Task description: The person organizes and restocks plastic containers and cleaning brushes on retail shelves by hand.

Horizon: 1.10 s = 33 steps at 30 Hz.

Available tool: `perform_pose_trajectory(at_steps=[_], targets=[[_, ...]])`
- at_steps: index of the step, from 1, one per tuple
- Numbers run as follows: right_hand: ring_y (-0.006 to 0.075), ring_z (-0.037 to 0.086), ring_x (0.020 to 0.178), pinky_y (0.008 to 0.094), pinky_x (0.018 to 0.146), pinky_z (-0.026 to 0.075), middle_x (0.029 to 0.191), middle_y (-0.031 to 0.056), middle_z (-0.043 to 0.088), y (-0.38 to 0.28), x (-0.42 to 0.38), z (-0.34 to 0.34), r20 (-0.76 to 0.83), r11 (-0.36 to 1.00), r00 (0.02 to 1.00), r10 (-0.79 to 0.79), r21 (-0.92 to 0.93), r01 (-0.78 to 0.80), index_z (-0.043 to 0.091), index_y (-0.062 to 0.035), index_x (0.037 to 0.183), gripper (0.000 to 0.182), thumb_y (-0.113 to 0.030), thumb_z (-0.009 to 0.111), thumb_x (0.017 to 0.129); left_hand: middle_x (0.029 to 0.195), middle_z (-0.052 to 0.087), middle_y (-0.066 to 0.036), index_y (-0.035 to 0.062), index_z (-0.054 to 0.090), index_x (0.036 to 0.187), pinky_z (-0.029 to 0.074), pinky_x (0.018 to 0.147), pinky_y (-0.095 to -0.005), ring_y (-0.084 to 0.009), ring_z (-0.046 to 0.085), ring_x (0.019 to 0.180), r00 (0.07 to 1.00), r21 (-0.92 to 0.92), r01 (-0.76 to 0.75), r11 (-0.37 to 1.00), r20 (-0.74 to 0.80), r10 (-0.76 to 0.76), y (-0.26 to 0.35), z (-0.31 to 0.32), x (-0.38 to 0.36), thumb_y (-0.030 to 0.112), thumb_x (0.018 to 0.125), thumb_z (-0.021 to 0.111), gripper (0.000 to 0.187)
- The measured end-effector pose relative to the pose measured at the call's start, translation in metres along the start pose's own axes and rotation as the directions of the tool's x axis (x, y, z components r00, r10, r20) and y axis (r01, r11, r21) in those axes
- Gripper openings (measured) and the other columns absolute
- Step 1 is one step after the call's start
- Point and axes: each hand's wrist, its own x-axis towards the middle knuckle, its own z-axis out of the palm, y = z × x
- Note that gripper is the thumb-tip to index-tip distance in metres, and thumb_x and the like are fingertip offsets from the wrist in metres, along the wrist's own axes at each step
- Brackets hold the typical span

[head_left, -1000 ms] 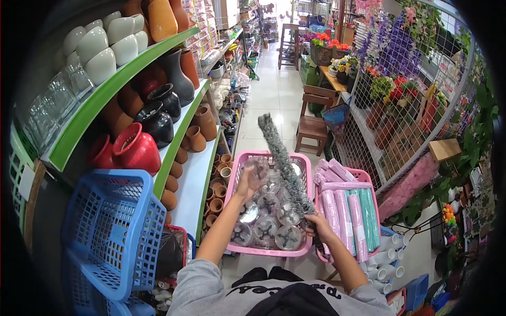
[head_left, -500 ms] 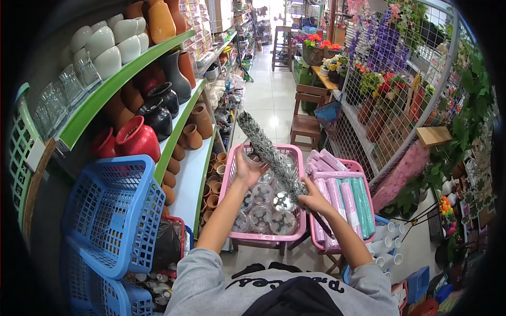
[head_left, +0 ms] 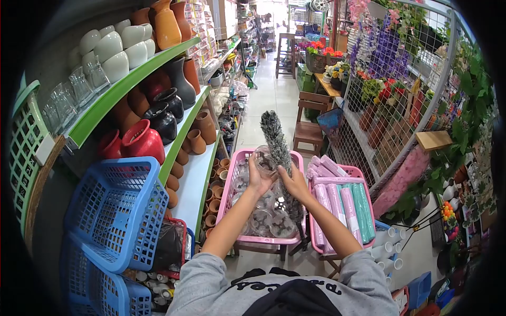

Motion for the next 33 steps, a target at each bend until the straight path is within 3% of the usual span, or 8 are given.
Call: perform_pose_trajectory(at_steps=[3, 7, 11, 16, 19, 25, 29, 33], targets=[[0.0262, 0.05, 0.112, 0.0334, 0.096, 0.035, 0.119, 0.0177, 0.053, 0.022, 0.017, -0.011, 0.134, 0.992, 0.987, -0.093, -0.075, 0.103, 0.04, 0.0022, 0.126, 0.047, -0.025, 0.05, 0.089, 0.116, 0.056, -0.007, 0.0134, 0.05, 0.12, 0.045, 0.083, -0.0382, -0.0228, 0.053, 0.103, 1.0, -0.02, 0.012, 1.0, 0.005, -0.012, 0.006, -0.006, -0.002, 0.064, 0.079, 0.034, 0.067], [0.0352, 0.049, 0.111, 0.0358, 0.096, 0.035, 0.118, 0.0251, 0.052, 0.0, 0.018, -0.017, -0.018, 0.94, 0.94, -0.341, -0.012, 0.341, 0.034, -0.002, 0.133, 0.052, -0.009, 0.04, 0.082, 0.11, 0.057, -0.007, 0.0143, 0.052, 0.115, 0.046, 0.081, -0.0401, -0.0229, 0.054, 0.099, 0.998, -0.026, 0.013, 1.0, -0.065, -0.015, 0.016, -0.01, -0.006, 0.063, 0.079, 0.037, 0.062], [0.0368, 0.051, 0.109, 0.0361, 0.094, 0.037, 0.116, 0.0268, 0.052, -0.023, 0.014, -0.04, 0.159, 0.955, 0.959, -0.236, -0.144, 0.259, 0.032, -0.0055, 0.136, 0.058, -0.01, 0.038, 0.078, 0.107, 0.058, -0.006, 0.0148, 0.052, 0.114, 0.046, 0.08, -0.0404, -0.0222, 0.054, 0.098, 0.996, 0.005, -0.014, 1.0, -0.089, 0.014, 0.029, -0.007, -0.012, 0.062, 0.08, 0.037, 0.06], [0.038, 0.056, 0.095, 0.0455, 0.08, 0.045, 0.106, 0.0217, 0.058, -0.044, 0.0, -0.052, 0.419, 0.824, 0.903, -0.096, -0.476, 0.308, 0.038, -0.0188, 0.133, 0.048, -0.037, 0.047, 0.089, 0.107, 0.059, -0.005, 0.0171, 0.053, 0.114, 0.047, 0.081, -0.0396, -0.0212, 0.057, 0.094, 0.997, 0.105, -0.079, 0.991, -0.013, 0.081, 0.042, -0.012, -0.013, 0.063, 0.08, 0.038, 0.06], [0.0374, 0.059, 0.088, 0.0457, 0.075, 0.046, 0.098, 0.0219, 0.061, -0.05, 0.001, -0.051, 0.295, 0.789, 0.952, -0.079, -0.565, 0.241, 0.042, -0.0184, 0.131, 0.045, -0.035, 0.047, 0.089, 0.106, 0.06, -0.005, 0.0166, 0.053, 0.114, 0.047, 0.081, -0.0398, -0.0207, 0.057, 0.094, 0.998, 0.073, -0.007, 0.997, -0.065, 0.011, 0.037, -0.009, -0.017, 0.064, 0.08, 0.036, 0.061], [0.036, 0.061, 0.072, 0.0446, 0.068, 0.048, 0.077, 0.021, 0.062, -0.05, -0.001, -0.07, 0.545, 0.789, 0.839, -0.003, -0.514, 0.336, 0.049, -0.018, 0.126, 0.041, -0.034, 0.049, 0.088, 0.113, 0.053, -0.008, 0.0183, 0.048, 0.118, 0.047, 0.079, -0.0407, -0.0243, 0.054, 0.1, 0.991, 0.077, -0.13, 0.989, 0.035, 0.127, 0.04, -0.024, -0.013, 0.062, 0.077, 0.04, 0.06], [0.0372, 0.06, 0.074, 0.0449, 0.068, 0.047, 0.078, 0.0204, 0.062, -0.053, 0.004, -0.071, 0.345, 0.718, 0.935, -0.078, -0.631, 0.293, 0.048, -0.0155, 0.126, 0.042, -0.031, 0.049, 0.087, 0.108, 0.056, -0.005, 0.0163, 0.051, 0.115, 0.048, 0.079, -0.0367, -0.0192, 0.055, 0.096, 0.995, 0.149, -0.065, 0.987, -0.06, 0.075, 0.032, -0.014, -0.023, 0.063, 0.079, 0.038, 0.06], [0.0372, 0.06, 0.07, 0.0438, 0.066, 0.047, 0.075, 0.0219, 0.061, -0.047, -0.013, -0.056, 0.486, 0.889, 0.868, -0.101, -0.347, 0.298, 0.045, -0.0143, 0.128, 0.043, -0.028, 0.048, 0.088, 0.106, 0.058, -0.004, 0.016, 0.053, 0.115, 0.046, 0.083, -0.0397, -0.02, 0.056, 0.096, 0.998, 0.207, -0.056, 0.977, 0.004, 0.056, 0.034, -0.016, -0.018, 0.062, 0.08, 0.037, 0.06]])
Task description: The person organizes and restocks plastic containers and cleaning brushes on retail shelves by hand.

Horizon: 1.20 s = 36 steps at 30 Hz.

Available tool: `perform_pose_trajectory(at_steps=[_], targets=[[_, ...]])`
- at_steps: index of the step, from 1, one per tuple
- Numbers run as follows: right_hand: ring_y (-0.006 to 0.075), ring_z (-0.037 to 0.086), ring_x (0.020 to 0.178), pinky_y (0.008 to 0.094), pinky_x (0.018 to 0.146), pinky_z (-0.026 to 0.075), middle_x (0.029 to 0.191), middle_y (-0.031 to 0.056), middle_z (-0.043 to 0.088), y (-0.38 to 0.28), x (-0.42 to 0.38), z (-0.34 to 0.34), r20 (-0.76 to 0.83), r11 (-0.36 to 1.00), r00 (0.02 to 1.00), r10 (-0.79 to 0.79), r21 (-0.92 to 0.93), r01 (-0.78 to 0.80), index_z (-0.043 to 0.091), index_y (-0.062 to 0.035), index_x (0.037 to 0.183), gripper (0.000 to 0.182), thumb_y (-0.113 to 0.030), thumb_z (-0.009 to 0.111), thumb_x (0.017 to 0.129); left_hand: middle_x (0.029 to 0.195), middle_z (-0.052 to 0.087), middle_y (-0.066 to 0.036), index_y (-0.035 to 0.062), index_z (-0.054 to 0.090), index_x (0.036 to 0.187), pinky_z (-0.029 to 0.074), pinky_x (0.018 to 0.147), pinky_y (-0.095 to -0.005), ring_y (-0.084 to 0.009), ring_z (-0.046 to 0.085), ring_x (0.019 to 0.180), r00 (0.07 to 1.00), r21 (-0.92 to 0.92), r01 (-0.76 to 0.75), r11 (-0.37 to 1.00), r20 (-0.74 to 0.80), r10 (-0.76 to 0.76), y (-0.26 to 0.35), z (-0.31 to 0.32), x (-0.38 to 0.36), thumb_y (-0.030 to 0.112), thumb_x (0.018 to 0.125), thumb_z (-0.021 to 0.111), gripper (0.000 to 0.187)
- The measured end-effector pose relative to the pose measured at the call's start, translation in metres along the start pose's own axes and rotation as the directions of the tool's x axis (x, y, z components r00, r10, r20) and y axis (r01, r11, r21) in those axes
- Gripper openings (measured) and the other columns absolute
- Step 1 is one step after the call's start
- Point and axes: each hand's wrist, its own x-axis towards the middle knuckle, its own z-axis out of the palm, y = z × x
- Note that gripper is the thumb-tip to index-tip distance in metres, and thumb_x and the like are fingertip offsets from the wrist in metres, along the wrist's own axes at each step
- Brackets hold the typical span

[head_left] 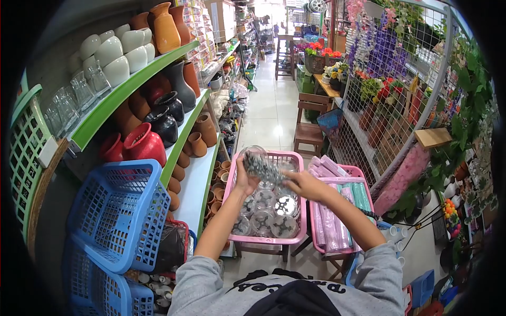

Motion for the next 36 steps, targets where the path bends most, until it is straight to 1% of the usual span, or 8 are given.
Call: perform_pose_trajectory(at_steps=[6, 9, 16, 20, 24, 30, 33, 36], targets=[[0.0392, 0.06, 0.071, 0.0468, 0.068, 0.046, 0.074, 0.0253, 0.059, 0.029, -0.001, 0.003, -0.125, 0.969, 0.985, 0.117, -0.201, -0.14, 0.05, -0.009, 0.123, 0.041, -0.025, 0.052, 0.085, 0.104, 0.059, -0.006, 0.0151, 0.055, 0.111, 0.046, 0.086, -0.0388, -0.0198, 0.057, 0.096, 0.984, -0.049, 0.0, 0.999, -0.178, -0.009, -0.012, -0.001, -0.004, 0.059, 0.082, 0.035, 0.057], [0.0404, 0.059, 0.072, 0.0469, 0.07, 0.046, 0.076, 0.0256, 0.059, 0.011, -0.004, 0.019, -0.118, 0.996, 0.989, 0.094, 0.019, -0.093, 0.049, -0.009, 0.123, 0.043, -0.028, 0.053, 0.085, 0.11, 0.055, -0.006, 0.0161, 0.049, 0.117, 0.045, 0.086, -0.04, -0.022, 0.054, 0.101, 0.995, -0.024, -0.012, 1.0, -0.097, 0.01, -0.014, -0.008, 0.001, 0.058, 0.081, 0.037, 0.056], [0.038, 0.06, 0.072, 0.0426, 0.066, 0.047, 0.075, 0.0217, 0.061, 0.031, -0.004, 0.004, -0.119, 0.977, 0.985, 0.122, -0.162, -0.14, 0.047, -0.0108, 0.126, 0.044, -0.027, 0.053, 0.086, 0.117, 0.051, -0.006, 0.0151, 0.046, 0.121, 0.042, 0.09, -0.0435, -0.0215, 0.051, 0.107, 0.998, 0.076, -0.002, 0.997, -0.059, 0.007, -0.017, -0.006, -0.01, 0.058, 0.08, 0.039, 0.06], [0.0391, 0.06, 0.069, 0.0436, 0.067, 0.047, 0.073, 0.0241, 0.06, 0.006, -0.009, 0.03, -0.141, 0.99, 0.99, -0.004, 0.139, 0.024, 0.049, -0.0104, 0.125, 0.043, -0.025, 0.055, 0.085, 0.108, 0.058, -0.007, 0.0142, 0.051, 0.115, 0.044, 0.088, -0.0393, -0.0214, 0.055, 0.101, 0.999, -0.036, 0.042, 0.998, -0.031, -0.043, -0.007, -0.002, -0.007, 0.055, 0.083, 0.036, 0.054], [0.0385, 0.06, 0.069, 0.0439, 0.068, 0.047, 0.075, 0.0238, 0.06, 0.022, -0.019, 0.004, -0.022, 0.994, 1.0, -0.018, -0.11, 0.015, 0.051, -0.0136, 0.124, 0.041, -0.026, 0.055, 0.085, 0.111, 0.057, -0.007, 0.0133, 0.05, 0.119, 0.045, 0.087, -0.0401, -0.0216, 0.054, 0.101, 0.998, -0.044, -0.025, 0.999, 0.062, 0.027, 0.009, 0.0, -0.006, 0.06, 0.079, 0.036, 0.063], [0.0373, 0.06, 0.069, 0.0455, 0.065, 0.046, 0.075, 0.0222, 0.061, 0.014, -0.007, 0.011, -0.302, 0.983, 0.953, -0.015, -0.18, -0.042, 0.051, -0.0158, 0.124, 0.04, -0.026, 0.054, 0.085, 0.115, 0.054, -0.007, 0.0167, 0.049, 0.12, 0.044, 0.085, -0.039, -0.0226, 0.052, 0.102, 0.995, 0.061, 0.026, 0.998, -0.093, -0.02, 0.0, 0.01, -0.008, 0.06, 0.08, 0.035, 0.061], [0.0369, 0.06, 0.068, 0.045, 0.065, 0.046, 0.071, 0.0229, 0.06, 0.009, -0.013, 0.03, -0.17, 0.984, 0.982, -0.078, 0.142, 0.103, 0.05, -0.0125, 0.124, 0.042, -0.024, 0.055, 0.084, 0.115, 0.054, -0.008, 0.0152, 0.049, 0.122, 0.043, 0.088, -0.0413, -0.0242, 0.051, 0.106, 0.996, -0.025, -0.006, 1.0, 0.091, 0.008, 0.007, -0.001, -0.001, 0.06, 0.08, 0.034, 0.063], [0.0363, 0.06, 0.069, 0.0443, 0.064, 0.047, 0.071, 0.0212, 0.06, 0.027, -0.025, 0.013, -0.077, 0.994, 0.996, -0.05, -0.096, 0.043, 0.05, -0.0127, 0.124, 0.042, -0.024, 0.055, 0.084, 0.117, 0.053, -0.009, 0.014, 0.046, 0.125, 0.041, 0.09, -0.0411, -0.0238, 0.051, 0.107, 0.989, 0.021, -0.047, 0.999, 0.141, 0.044, 0.015, -0.004, -0.006, 0.059, 0.08, 0.035, 0.064]])
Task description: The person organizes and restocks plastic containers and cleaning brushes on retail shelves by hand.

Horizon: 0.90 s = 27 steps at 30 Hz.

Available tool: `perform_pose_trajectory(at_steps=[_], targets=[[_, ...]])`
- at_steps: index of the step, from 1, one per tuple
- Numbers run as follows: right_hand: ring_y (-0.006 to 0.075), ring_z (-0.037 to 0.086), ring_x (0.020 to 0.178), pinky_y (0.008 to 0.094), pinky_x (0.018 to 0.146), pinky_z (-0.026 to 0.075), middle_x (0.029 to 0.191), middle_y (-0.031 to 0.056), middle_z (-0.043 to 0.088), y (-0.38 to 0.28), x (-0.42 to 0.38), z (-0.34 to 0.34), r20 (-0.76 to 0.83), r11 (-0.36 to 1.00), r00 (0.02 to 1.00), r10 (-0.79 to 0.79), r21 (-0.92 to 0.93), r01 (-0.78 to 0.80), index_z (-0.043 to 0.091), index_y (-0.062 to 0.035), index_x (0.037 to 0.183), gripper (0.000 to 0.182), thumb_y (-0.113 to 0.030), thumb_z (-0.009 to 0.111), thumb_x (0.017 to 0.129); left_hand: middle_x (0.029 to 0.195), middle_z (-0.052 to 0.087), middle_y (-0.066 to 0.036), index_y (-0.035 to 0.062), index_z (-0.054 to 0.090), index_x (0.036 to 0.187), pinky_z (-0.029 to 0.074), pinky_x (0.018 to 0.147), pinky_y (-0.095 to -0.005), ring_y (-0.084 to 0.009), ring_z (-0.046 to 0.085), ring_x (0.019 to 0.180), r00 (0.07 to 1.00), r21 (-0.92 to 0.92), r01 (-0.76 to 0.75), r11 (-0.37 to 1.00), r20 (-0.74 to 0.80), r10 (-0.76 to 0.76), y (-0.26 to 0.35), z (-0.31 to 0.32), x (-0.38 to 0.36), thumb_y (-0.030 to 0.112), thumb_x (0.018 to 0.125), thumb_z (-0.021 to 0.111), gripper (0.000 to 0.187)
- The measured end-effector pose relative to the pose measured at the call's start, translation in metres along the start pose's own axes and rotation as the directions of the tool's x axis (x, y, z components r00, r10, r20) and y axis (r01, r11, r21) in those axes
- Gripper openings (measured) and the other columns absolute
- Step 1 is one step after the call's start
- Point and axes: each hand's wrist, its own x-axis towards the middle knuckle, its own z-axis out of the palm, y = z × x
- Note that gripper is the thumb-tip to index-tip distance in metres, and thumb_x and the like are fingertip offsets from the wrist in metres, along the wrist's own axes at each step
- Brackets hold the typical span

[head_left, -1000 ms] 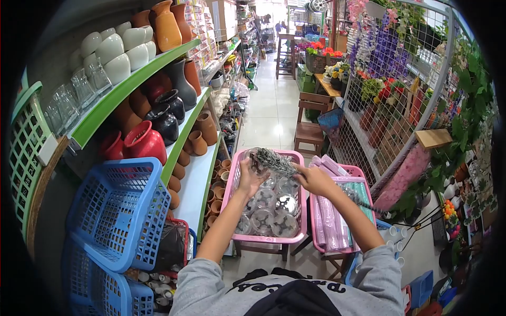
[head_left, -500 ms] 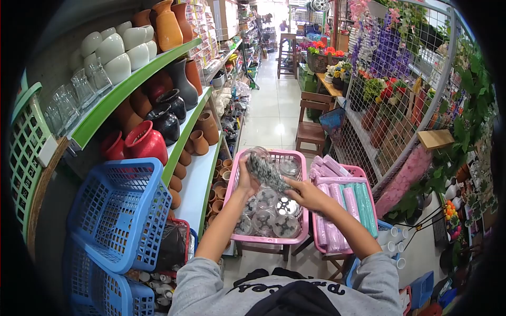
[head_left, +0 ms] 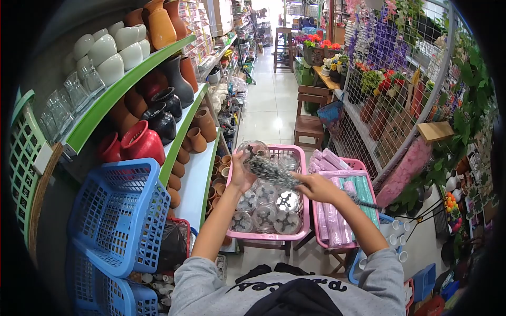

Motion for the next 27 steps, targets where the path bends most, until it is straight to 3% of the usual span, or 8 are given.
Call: perform_pose_trajectory(at_steps=[6, 8, 10, 14, 18, 20, 24, 27], targets=[[0.0364, 0.06, 0.069, 0.0431, 0.063, 0.047, 0.072, 0.0209, 0.06, -0.008, 0.009, 0.003, -0.227, 0.993, 0.973, 0.027, -0.109, -0.053, 0.047, -0.013, 0.126, 0.044, -0.022, 0.055, 0.084, 0.118, 0.052, -0.006, 0.0142, 0.044, 0.126, 0.042, 0.088, -0.0429, -0.0224, 0.053, 0.104, 0.995, 0.129, 0.029, 0.991, -0.095, -0.017, -0.012, 0.005, -0.002, 0.052, 0.082, 0.041, 0.058], [0.0383, 0.059, 0.069, 0.0424, 0.065, 0.046, 0.072, 0.0234, 0.059, -0.028, 0.006, 0.008, -0.053, 0.969, 0.992, 0.111, 0.229, -0.096, 0.046, -0.0131, 0.128, 0.045, -0.023, 0.056, 0.085, 0.113, 0.053, -0.006, 0.0138, 0.045, 0.125, 0.043, 0.087, -0.0429, -0.0225, 0.055, 0.098, 0.999, 0.112, 0.028, 0.993, -0.019, -0.026, -0.011, 0.009, 0.001, 0.052, 0.082, 0.04, 0.057], [0.04, 0.059, 0.069, 0.042, 0.066, 0.046, 0.072, 0.0253, 0.059, -0.026, 0.003, 0.012, -0.064, 0.972, 0.996, 0.061, 0.232, -0.044, 0.045, -0.0133, 0.128, 0.046, -0.024, 0.057, 0.085, 0.11, 0.054, -0.006, 0.013, 0.044, 0.124, 0.044, 0.087, -0.0426, -0.023, 0.056, 0.097, 0.995, 0.004, -0.034, 0.999, -0.094, 0.034, -0.006, 0.009, 0.003, 0.05, 0.083, 0.039, 0.055], [0.0388, 0.059, 0.072, 0.0442, 0.067, 0.046, 0.076, 0.0248, 0.06, 0.004, -0.01, -0.003, 0.048, 0.994, 0.995, 0.087, 0.057, -0.089, 0.046, -0.013, 0.127, 0.045, -0.024, 0.057, 0.085, 0.114, 0.052, -0.008, 0.0112, 0.044, 0.124, 0.043, 0.088, -0.0406, -0.0234, 0.053, 0.103, 1.0, 0.103, -0.001, 0.995, -0.022, 0.003, -0.006, 0.006, -0.004, 0.048, 0.083, 0.04, 0.056], [0.0362, 0.06, 0.074, 0.0427, 0.067, 0.046, 0.079, 0.022, 0.061, 0.01, -0.009, -0.001, -0.186, 0.982, 0.98, 0.075, -0.156, -0.105, 0.048, -0.0097, 0.123, 0.041, -0.022, 0.056, 0.085, 0.115, 0.051, -0.008, 0.0123, 0.046, 0.12, 0.044, 0.088, -0.0402, -0.0224, 0.052, 0.106, 0.99, -0.029, -0.006, 1.0, -0.14, 0.001, -0.014, 0.013, -0.004, 0.046, 0.083, 0.044, 0.051], [0.0324, 0.062, 0.076, 0.0381, 0.068, 0.047, 0.082, 0.022, 0.061, 0.017, -0.003, 0.009, -0.373, 0.954, 0.9, 0.226, 0.272, -0.127, 0.047, -0.0067, 0.124, 0.041, -0.021, 0.054, 0.086, 0.116, 0.051, -0.006, 0.015, 0.047, 0.118, 0.046, 0.085, -0.0402, -0.0216, 0.052, 0.105, 0.993, -0.049, -0.016, 0.999, -0.114, 0.01, -0.013, 0.008, 0.003, 0.049, 0.083, 0.046, 0.049], [0.0282, 0.062, 0.088, 0.0344, 0.08, 0.045, 0.095, 0.0203, 0.063, -0.005, 0.022, 0.016, -0.4, 0.852, 0.871, 0.286, 0.523, -0.04, 0.045, 0.0019, 0.122, 0.049, -0.024, 0.059, 0.083, 0.116, 0.051, -0.003, 0.018, 0.046, 0.118, 0.049, 0.08, -0.039, -0.0216, 0.053, 0.103, 0.96, 0.105, -0.035, 0.994, -0.274, 0.063, -0.035, 0.014, 0.013, 0.052, 0.085, 0.046, 0.047], [0.0219, 0.061, 0.093, 0.0324, 0.084, 0.044, 0.102, 0.016, 0.062, -0.032, 0.046, 0.024, -0.446, 0.948, 0.892, 0.07, 0.308, 0.079, 0.048, 0.002, 0.118, 0.057, -0.023, 0.072, 0.072, 0.119, 0.051, -0.004, 0.0168, 0.041, 0.125, 0.048, 0.08, -0.0359, -0.0176, 0.053, 0.104, 0.956, 0.218, -0.204, 0.955, -0.167, 0.242, -0.075, 0.02, 0.027, 0.054, 0.089, 0.039, 0.052]])
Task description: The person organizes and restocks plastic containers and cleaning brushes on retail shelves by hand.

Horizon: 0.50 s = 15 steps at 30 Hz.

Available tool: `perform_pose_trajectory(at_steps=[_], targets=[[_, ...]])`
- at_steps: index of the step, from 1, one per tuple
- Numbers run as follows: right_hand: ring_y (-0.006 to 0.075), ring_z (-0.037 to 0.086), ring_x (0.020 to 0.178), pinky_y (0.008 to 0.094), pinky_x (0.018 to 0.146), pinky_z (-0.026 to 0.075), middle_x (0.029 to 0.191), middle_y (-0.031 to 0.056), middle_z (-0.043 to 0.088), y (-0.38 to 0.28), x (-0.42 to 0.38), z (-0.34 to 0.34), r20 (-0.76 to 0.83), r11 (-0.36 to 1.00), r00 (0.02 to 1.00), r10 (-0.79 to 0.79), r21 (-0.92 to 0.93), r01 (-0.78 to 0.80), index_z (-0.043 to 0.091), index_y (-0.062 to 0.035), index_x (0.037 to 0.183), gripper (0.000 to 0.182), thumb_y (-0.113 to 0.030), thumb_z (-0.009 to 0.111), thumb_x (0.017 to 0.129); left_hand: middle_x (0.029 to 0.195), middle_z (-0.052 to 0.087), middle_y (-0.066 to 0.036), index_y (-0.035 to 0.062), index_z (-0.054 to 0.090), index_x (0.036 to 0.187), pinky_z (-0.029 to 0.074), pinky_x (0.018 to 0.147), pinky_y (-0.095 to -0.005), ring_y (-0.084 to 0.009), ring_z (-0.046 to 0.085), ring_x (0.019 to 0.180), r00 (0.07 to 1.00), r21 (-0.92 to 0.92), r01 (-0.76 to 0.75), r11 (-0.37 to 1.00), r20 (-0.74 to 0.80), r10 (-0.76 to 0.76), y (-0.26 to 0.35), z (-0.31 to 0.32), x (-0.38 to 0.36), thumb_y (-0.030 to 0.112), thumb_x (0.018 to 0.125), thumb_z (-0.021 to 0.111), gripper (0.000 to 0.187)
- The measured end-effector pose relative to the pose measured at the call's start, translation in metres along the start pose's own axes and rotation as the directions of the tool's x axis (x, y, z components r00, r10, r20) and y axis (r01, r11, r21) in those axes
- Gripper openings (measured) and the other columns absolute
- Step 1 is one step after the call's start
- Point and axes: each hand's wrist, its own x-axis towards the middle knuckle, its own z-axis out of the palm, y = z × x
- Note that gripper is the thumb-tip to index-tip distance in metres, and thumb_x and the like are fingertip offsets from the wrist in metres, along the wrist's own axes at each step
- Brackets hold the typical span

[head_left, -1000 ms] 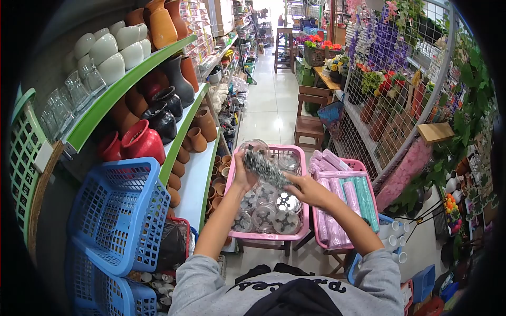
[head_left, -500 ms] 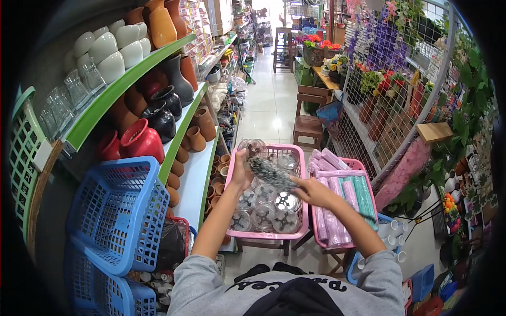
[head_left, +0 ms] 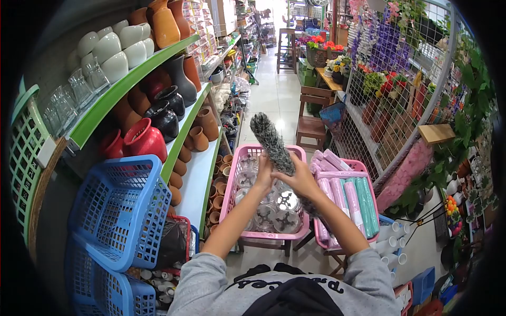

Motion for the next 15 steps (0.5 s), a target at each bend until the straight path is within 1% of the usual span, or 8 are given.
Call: perform_pose_trajectory(at_steps=[1, 3, 5, 7, 8, 12, 14, 15], targets=[[0.0219, 0.061, 0.093, 0.0324, 0.084, 0.044, 0.102, 0.016, 0.062, 0.004, 0.004, 0.002, -0.003, 1.0, 1.0, 0.0, 0.001, 0.0, 0.048, 0.002, 0.118, 0.057, -0.023, 0.072, 0.072, 0.119, 0.051, -0.004, 0.0168, 0.041, 0.125, 0.048, 0.08, -0.0359, -0.0176, 0.053, 0.104, 1.0, 0.002, 0.0, 1.0, 0.002, 0.0, 0.009, 0.004, -0.003, 0.054, 0.089, 0.039, 0.052], [0.019, 0.06, 0.093, 0.0309, 0.084, 0.044, 0.103, 0.0135, 0.063, 0.011, 0.015, 0.006, -0.072, 0.984, 0.995, 0.065, 0.168, -0.052, 0.05, 0.0024, 0.115, 0.055, -0.017, 0.074, 0.07, 0.116, 0.053, -0.004, 0.0162, 0.04, 0.126, 0.048, 0.08, -0.0347, -0.0161, 0.054, 0.101, 0.957, -0.037, 0.289, 0.957, 0.022, -0.288, 0.038, 0.018, -0.011, 0.057, 0.09, 0.033, 0.055], [0.0152, 0.058, 0.09, 0.0292, 0.083, 0.044, 0.099, 0.0099, 0.063, 0.005, 0.019, 0.002, -0.074, 0.968, 0.993, 0.088, 0.241, -0.068, 0.052, 0.0017, 0.112, 0.05, -0.009, 0.074, 0.068, 0.111, 0.056, -0.004, 0.0149, 0.042, 0.124, 0.048, 0.078, -0.0345, -0.0159, 0.056, 0.096, 0.95, -0.058, 0.286, 0.957, -0.111, -0.29, 0.039, 0.018, -0.011, 0.057, 0.09, 0.028, 0.056], [0.01, 0.056, 0.083, 0.0259, 0.075, 0.046, 0.093, 0.0052, 0.062, 0.014, 0.021, -0.001, 0.041, 0.864, 0.991, 0.125, 0.486, -0.129, 0.053, 0.0003, 0.11, 0.046, -0.006, 0.072, 0.068, 0.108, 0.056, -0.004, 0.0123, 0.043, 0.122, 0.048, 0.078, -0.0346, -0.0164, 0.057, 0.094, 0.968, -0.131, 0.248, 0.96, 0.002, -0.25, 0.043, 0.01, -0.009, 0.057, 0.09, 0.027, 0.056], [0.0064, 0.054, 0.071, 0.022, 0.061, 0.044, 0.086, 0.0019, 0.06, 0.013, 0.019, -0.007, 0.135, 0.829, 0.962, 0.239, 0.487, -0.275, 0.055, -0.0014, 0.107, 0.041, -0.004, 0.071, 0.07, 0.106, 0.057, -0.004, 0.0104, 0.046, 0.118, 0.045, 0.083, -0.0359, -0.0172, 0.055, 0.098, 0.959, -0.169, 0.282, 0.944, 0.023, -0.282, 0.043, 0.006, -0.008, 0.053, 0.091, 0.031, 0.052], [0.0063, 0.046, 0.048, 0.023, 0.041, 0.034, 0.07, 0.0005, 0.055, 0.011, 0.023, -0.023, 0.229, 0.743, 0.931, 0.285, 0.561, -0.366, 0.054, -0.0033, 0.097, 0.031, -0.006, 0.071, 0.071, 0.112, 0.056, -0.006, 0.0095, 0.047, 0.12, 0.041, 0.092, -0.0382, -0.0193, 0.052, 0.105, 0.924, -0.22, 0.379, 0.899, 0.151, -0.352, 0.048, -0.001, -0.016, 0.046, 0.092, 0.035, 0.048], [0.0072, 0.045, 0.046, 0.0237, 0.039, 0.034, 0.067, 0.0005, 0.053, 0.002, 0.021, -0.03, 0.227, 0.694, 0.928, 0.297, 0.616, -0.373, 0.054, -0.0033, 0.096, 0.03, -0.006, 0.071, 0.071, 0.119, 0.054, -0.008, 0.0095, 0.045, 0.124, 0.036, 0.098, -0.0397, -0.0216, 0.05, 0.11, 0.883, -0.394, 0.429, 0.813, 0.375, -0.284, 0.049, -0.011, -0.016, 0.04, 0.091, 0.041, 0.046], [0.0082, 0.045, 0.043, 0.0245, 0.038, 0.033, 0.064, 0.0004, 0.051, 0.001, 0.02, -0.033, 0.229, 0.639, 0.923, 0.308, 0.669, -0.379, 0.053, -0.0032, 0.094, 0.029, -0.005, 0.071, 0.072, 0.119, 0.054, -0.008, 0.0095, 0.045, 0.124, 0.036, 0.098, -0.0397, -0.0216, 0.05, 0.11, 0.881, -0.393, 0.431, 0.813, 0.379, -0.283, 0.047, -0.013, -0.015, 0.04, 0.091, 0.041, 0.046]])
